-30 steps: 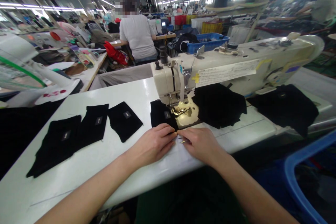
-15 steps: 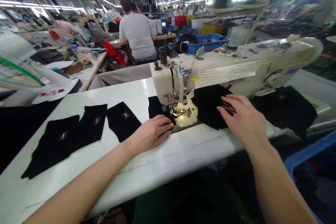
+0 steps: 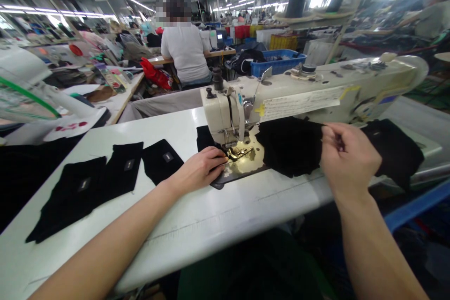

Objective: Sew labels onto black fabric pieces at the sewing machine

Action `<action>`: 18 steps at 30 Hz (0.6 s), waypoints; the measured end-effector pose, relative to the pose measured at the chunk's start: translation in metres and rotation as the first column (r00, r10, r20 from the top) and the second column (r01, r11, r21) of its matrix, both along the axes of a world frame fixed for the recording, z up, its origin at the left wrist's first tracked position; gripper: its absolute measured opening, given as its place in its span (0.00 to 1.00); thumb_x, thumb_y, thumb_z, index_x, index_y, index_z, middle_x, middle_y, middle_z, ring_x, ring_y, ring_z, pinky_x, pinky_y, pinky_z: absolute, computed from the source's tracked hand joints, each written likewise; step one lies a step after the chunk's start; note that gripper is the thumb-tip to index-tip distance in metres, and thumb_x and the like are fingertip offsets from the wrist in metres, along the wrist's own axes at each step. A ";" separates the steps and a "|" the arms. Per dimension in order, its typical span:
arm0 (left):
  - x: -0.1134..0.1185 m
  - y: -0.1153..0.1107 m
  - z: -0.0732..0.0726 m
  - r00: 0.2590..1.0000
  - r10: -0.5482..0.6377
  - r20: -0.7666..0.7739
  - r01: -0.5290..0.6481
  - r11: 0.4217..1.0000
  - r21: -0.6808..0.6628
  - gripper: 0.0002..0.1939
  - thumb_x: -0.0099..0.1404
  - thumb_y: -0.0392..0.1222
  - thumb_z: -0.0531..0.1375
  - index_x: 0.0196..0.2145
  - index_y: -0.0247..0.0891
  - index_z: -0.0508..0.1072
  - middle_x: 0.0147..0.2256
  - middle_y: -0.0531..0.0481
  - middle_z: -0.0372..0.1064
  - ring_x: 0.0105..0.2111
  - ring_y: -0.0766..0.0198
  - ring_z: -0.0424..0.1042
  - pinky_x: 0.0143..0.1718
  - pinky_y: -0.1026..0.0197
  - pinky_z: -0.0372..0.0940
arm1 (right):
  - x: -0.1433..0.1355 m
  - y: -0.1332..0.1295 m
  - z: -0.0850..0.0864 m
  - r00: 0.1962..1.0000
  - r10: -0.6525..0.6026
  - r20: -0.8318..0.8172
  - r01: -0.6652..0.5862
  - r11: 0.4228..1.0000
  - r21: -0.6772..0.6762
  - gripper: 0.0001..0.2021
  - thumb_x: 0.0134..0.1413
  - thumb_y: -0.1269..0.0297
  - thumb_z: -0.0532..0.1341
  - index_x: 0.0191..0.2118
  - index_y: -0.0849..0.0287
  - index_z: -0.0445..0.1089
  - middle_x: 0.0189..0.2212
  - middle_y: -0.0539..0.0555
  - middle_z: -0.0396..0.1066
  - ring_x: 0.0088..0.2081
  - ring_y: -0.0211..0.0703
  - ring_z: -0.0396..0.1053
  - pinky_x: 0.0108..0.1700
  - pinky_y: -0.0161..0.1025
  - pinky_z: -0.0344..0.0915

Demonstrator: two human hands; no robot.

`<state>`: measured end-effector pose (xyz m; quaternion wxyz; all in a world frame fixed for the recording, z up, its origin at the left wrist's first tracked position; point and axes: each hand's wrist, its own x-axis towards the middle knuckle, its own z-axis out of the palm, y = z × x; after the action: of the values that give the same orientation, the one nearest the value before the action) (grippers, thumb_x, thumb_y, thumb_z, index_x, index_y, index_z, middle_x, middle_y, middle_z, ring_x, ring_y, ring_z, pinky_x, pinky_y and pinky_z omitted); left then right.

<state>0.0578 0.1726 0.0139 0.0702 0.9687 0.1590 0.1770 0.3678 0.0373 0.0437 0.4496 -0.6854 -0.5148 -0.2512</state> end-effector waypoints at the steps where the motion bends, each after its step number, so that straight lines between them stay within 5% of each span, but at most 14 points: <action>1: 0.000 0.002 0.000 1.000 0.002 0.001 -0.002 1.000 0.001 0.15 0.72 0.38 0.53 0.49 0.35 0.77 0.46 0.40 0.72 0.48 0.55 0.71 0.50 0.51 0.72 | -0.001 -0.002 0.003 0.999 -0.038 0.008 0.038 0.998 0.043 0.12 0.66 0.61 0.54 0.41 0.55 0.75 0.37 0.57 0.78 0.40 0.50 0.76 0.42 0.44 0.69; 5: 0.001 0.007 0.000 1.000 0.020 0.002 -0.020 1.000 0.012 0.15 0.73 0.39 0.53 0.48 0.34 0.77 0.46 0.39 0.72 0.48 0.54 0.71 0.51 0.50 0.71 | -0.008 -0.017 0.018 0.988 -0.153 0.009 0.151 0.985 0.081 0.12 0.64 0.63 0.55 0.38 0.59 0.76 0.27 0.55 0.72 0.29 0.47 0.71 0.32 0.41 0.63; 8: 0.002 0.009 -0.001 0.999 0.033 -0.007 -0.033 0.999 0.016 0.15 0.73 0.39 0.52 0.48 0.32 0.77 0.45 0.39 0.72 0.48 0.55 0.70 0.52 0.51 0.70 | -0.015 -0.029 0.028 0.996 -0.074 -0.050 0.074 0.997 -0.002 0.13 0.63 0.63 0.55 0.32 0.57 0.76 0.21 0.52 0.66 0.25 0.44 0.67 0.28 0.40 0.58; 18: 0.000 0.004 -0.008 0.997 0.063 0.040 -0.063 0.998 -0.006 0.16 0.73 0.40 0.52 0.49 0.33 0.77 0.47 0.40 0.71 0.49 0.56 0.69 0.55 0.52 0.68 | -0.058 -0.061 0.027 0.963 0.270 0.026 -0.259 0.944 -0.205 0.11 0.64 0.61 0.56 0.46 0.53 0.74 0.41 0.54 0.76 0.39 0.47 0.74 0.44 0.43 0.68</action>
<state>0.0575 0.1766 0.0062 0.0701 0.9593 0.1883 0.1982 0.3094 -0.0240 0.0710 0.3940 -0.6448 -0.6366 -0.1541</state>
